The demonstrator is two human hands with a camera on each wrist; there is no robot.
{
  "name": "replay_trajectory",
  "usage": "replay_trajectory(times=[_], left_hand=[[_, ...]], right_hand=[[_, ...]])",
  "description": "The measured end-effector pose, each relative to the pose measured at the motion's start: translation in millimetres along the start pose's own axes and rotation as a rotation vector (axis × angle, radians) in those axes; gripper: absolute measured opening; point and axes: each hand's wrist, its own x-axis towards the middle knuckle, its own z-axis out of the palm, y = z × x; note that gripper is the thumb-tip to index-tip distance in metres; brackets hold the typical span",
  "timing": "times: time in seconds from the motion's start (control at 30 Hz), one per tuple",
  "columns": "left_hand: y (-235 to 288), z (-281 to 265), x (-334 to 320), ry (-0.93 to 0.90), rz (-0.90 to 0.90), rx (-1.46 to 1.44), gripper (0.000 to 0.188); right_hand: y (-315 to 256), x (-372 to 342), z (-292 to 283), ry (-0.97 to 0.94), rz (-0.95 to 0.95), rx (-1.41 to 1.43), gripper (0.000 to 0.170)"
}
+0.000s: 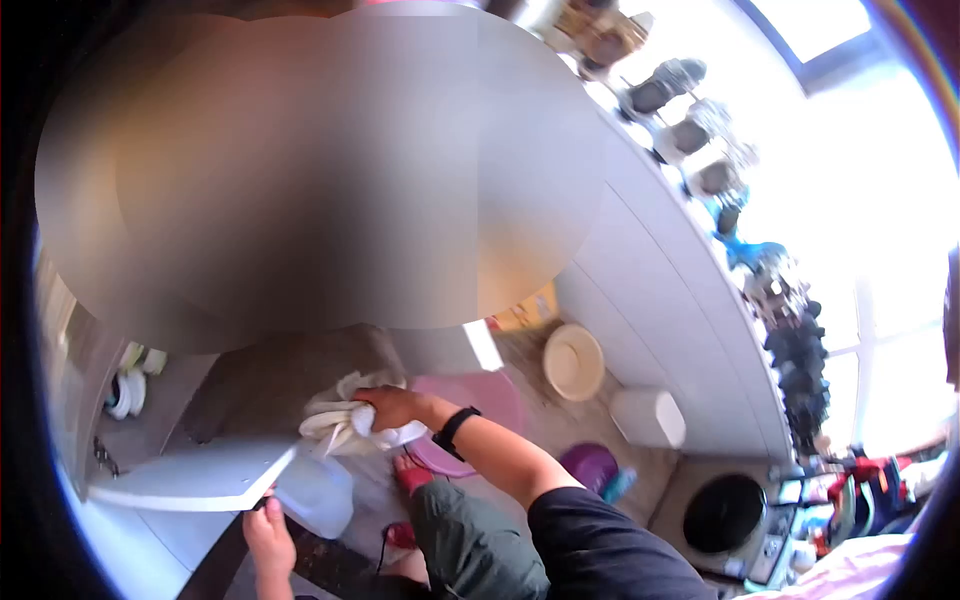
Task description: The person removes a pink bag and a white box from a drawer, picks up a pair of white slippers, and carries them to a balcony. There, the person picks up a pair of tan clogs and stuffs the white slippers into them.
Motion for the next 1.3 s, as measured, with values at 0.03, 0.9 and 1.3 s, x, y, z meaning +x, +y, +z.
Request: replay_trajectory(times=[0.03, 0.9, 1.3], left_hand=[[6.7, -5.0, -0.5, -0.057, -0.041, 0.006, 0.032], [-22.2, -21.8, 91.0, 0.196, -0.458, -0.333, 0.051], [132.2, 47.0, -81.5, -0.534, -0.545, 0.112, 0.044]], right_hand=[[0.6, -18.9, -0.6, 0.044, 0.018, -0.069, 0.065], [35.3, -545.3, 182.7, 0.803, 0.742, 0.531, 0.057], [-36.1, -694.8, 207.1, 1.178, 0.919, 0.78, 0.062]])
